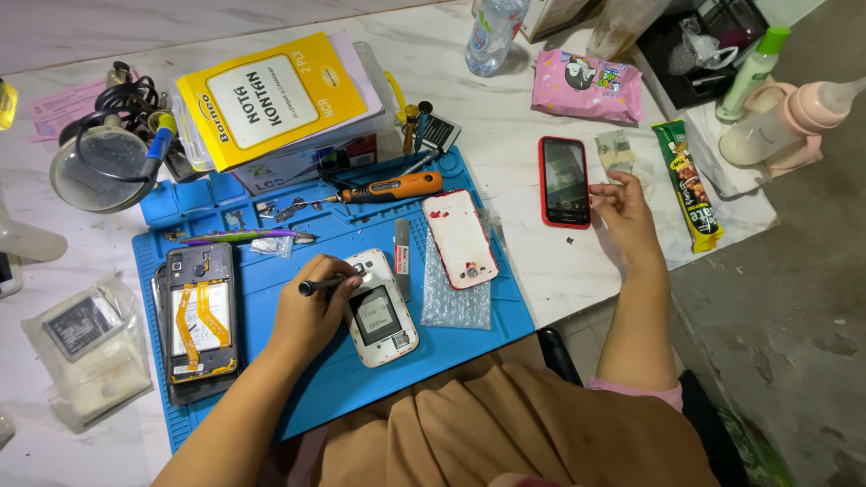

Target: Disassembling a mobile phone using a screwdriver and prying tool on a repair mat

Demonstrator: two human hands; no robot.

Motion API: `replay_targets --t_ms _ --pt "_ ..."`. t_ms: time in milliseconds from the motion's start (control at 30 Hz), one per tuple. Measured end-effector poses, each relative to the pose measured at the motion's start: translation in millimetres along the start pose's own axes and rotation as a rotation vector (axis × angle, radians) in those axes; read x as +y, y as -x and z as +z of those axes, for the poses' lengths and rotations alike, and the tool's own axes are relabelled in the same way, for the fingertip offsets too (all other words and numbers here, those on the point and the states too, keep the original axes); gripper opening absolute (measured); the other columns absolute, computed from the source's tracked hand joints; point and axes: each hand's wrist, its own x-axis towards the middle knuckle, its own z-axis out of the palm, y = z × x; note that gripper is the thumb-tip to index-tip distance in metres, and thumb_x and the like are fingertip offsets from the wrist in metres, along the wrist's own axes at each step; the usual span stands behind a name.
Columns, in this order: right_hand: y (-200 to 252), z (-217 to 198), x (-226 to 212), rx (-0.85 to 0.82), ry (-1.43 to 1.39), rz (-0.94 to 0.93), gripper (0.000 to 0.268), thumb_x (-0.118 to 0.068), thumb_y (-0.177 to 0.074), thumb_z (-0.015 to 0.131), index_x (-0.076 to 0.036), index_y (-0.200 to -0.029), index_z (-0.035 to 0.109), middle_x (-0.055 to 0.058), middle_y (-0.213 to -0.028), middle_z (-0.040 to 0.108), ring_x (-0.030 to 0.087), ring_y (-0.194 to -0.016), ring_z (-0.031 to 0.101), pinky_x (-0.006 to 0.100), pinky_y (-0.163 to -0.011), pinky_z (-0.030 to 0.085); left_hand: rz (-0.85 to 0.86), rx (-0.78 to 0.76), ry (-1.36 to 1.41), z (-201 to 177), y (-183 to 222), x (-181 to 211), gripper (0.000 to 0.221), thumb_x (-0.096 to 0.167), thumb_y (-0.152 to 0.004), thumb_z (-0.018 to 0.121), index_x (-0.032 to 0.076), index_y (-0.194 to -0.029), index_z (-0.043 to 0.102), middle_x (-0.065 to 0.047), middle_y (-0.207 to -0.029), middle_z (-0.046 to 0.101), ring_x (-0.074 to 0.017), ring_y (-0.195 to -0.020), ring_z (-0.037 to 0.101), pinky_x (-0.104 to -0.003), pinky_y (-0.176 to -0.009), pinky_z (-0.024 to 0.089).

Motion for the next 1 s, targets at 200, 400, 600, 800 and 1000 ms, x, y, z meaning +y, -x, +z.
replay_targets --t_ms 200,400,600,800,1000 --pt "28 42 -94 0.043 0.682 0.019 0.086 -0.046 -0.091 0.081 -0.009 -0.156 0.038 0.025 -0.124 0.065 0.04 -0.116 0.064 0.049 -0.095 0.055 -0.018 0.003 0.007 1 0 -1 0.013 0.026 -0.099 0.069 0.014 -0.097 0.066 -0.006 -0.086 0.067 -0.0312 -0.075 0.071 -0.037 -0.063 0.057" --pt "33 69 -98 0.064 0.976 -0.068 0.109 -0.068 -0.08 0.077 -0.009 -0.16 0.034 0.03 -0.123 0.059 0.049 -0.113 0.056 0.058 -0.096 0.048 -0.007 0.007 0.009 1 0 0 0.011 0.023 -0.098 0.07 0.013 -0.097 0.066 -0.006 -0.087 0.067 -0.0304 -0.077 0.071 -0.036 -0.066 0.057" --pt "36 60 -98 0.087 0.822 -0.141 0.105 -0.057 -0.081 0.083 -0.008 -0.16 0.033 0.031 -0.127 0.057 0.049 -0.115 0.054 0.058 -0.098 0.045 -0.012 0.018 0.028 2 0 -4 0.011 0.023 -0.098 0.07 0.013 -0.096 0.067 -0.006 -0.087 0.068 -0.0306 -0.078 0.07 -0.037 -0.067 0.057" --pt "27 17 -51 0.029 0.279 0.0 0.065 -0.004 -0.099 0.065 -0.01 -0.153 0.03 0.026 -0.133 0.065 0.037 -0.117 0.064 0.044 -0.099 0.051 -0.001 0.018 0.048 3 0 -9 0.013 0.024 -0.099 0.069 0.011 -0.096 0.066 -0.007 -0.089 0.069 -0.0313 -0.079 0.069 -0.038 -0.069 0.056" --pt "15 -1 -5 0.013 0.013 -0.005 0.066 0.007 -0.091 0.065 -0.01 -0.145 0.031 0.021 -0.128 0.067 0.023 -0.109 0.064 0.028 -0.092 0.05 0.014 0.02 0.044 1 -1 -4 0.011 0.021 -0.1 0.069 0.011 -0.096 0.066 -0.007 -0.088 0.069 -0.0303 -0.078 0.069 -0.036 -0.069 0.056"
